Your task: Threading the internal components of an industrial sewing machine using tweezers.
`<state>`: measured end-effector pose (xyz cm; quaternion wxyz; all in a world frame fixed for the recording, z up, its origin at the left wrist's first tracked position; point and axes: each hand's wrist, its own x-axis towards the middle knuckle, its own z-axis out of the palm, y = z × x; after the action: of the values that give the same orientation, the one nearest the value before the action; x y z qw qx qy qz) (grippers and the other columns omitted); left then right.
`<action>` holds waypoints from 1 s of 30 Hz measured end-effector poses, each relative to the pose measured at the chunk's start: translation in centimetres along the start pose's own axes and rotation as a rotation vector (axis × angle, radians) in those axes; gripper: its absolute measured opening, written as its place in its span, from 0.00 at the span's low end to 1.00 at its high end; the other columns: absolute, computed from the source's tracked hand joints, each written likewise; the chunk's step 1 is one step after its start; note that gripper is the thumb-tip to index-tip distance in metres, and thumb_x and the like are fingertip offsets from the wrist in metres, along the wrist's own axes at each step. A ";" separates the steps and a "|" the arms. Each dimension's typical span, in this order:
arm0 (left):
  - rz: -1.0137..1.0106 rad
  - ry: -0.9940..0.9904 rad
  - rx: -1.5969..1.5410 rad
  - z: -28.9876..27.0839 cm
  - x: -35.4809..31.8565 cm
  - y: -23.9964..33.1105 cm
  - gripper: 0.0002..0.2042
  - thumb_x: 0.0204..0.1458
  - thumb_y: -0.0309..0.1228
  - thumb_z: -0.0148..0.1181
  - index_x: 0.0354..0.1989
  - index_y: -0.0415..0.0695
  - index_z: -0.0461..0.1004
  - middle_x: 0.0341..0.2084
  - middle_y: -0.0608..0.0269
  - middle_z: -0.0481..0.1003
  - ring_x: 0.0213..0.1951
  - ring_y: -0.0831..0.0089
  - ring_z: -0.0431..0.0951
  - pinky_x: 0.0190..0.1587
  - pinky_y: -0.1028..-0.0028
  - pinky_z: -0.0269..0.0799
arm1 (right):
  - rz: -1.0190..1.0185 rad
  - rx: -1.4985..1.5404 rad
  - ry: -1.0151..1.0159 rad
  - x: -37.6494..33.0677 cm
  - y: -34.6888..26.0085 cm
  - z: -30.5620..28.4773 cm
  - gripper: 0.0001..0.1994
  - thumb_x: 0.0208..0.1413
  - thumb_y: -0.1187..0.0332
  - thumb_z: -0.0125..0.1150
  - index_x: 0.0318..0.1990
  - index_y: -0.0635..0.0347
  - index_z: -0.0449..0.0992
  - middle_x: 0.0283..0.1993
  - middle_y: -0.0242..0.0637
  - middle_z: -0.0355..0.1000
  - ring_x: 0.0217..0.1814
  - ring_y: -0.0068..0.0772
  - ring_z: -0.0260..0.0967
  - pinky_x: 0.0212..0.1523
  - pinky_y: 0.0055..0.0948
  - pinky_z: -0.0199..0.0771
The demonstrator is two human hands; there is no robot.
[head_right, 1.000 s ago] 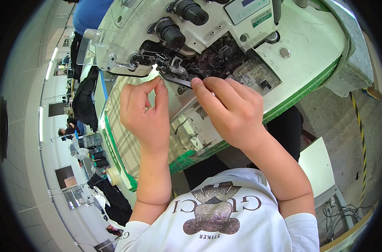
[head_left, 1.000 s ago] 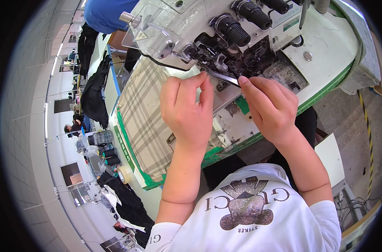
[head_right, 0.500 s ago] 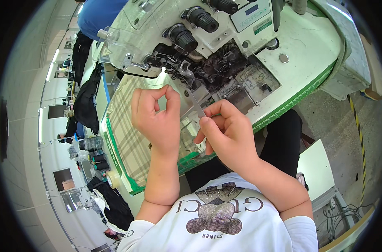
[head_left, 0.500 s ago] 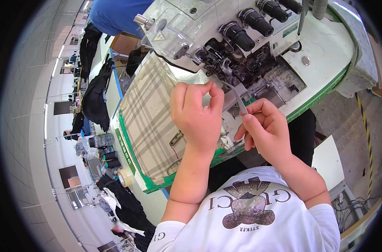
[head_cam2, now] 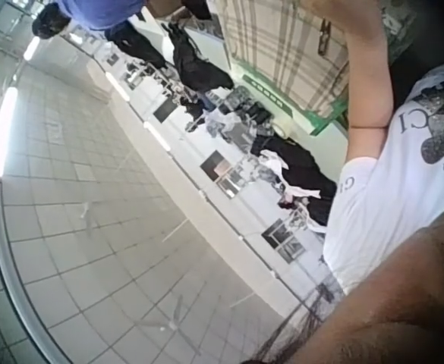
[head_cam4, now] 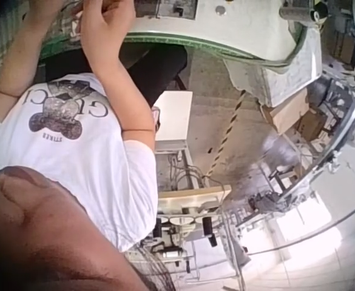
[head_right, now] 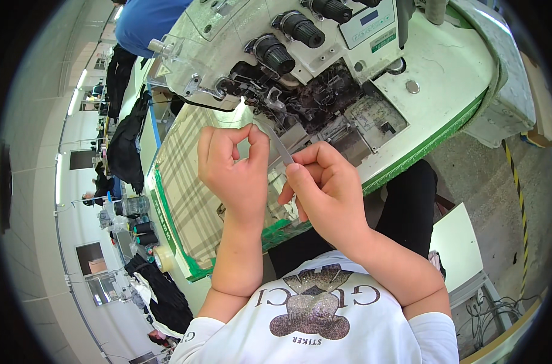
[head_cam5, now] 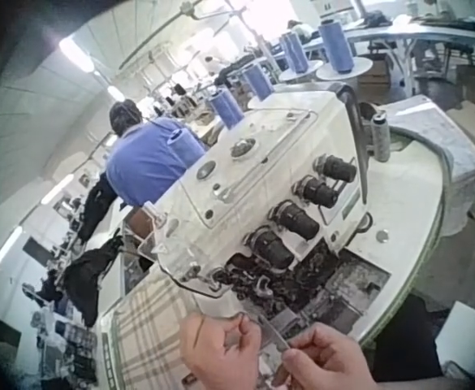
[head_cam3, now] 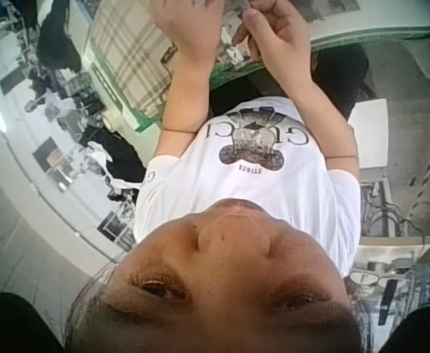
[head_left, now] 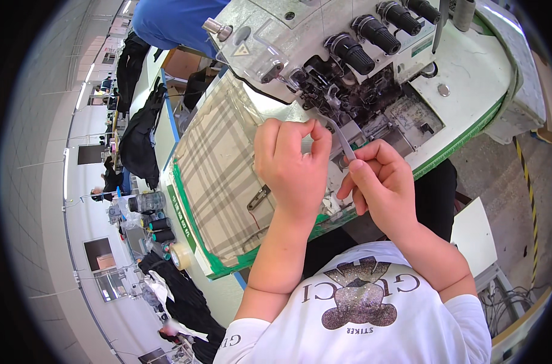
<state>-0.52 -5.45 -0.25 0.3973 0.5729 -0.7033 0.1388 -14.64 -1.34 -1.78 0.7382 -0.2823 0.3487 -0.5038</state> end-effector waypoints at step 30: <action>-0.006 -0.029 -0.025 0.4 0.0 0.2 0.10 0.39 0.19 0.68 0.27 0.45 0.72 0.23 0.62 0.67 0.28 0.60 0.70 0.30 0.64 0.66 | -0.023 0.012 0.011 0.4 0.1 -0.1 0.05 0.65 0.73 0.53 0.40 0.66 0.67 0.24 0.37 0.75 0.14 0.13 0.61 0.15 0.15 0.57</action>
<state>-0.84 -5.67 -0.45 0.3947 0.5719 -0.7089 0.1206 -14.52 -1.67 -2.02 0.7321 -0.2791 0.3463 -0.5159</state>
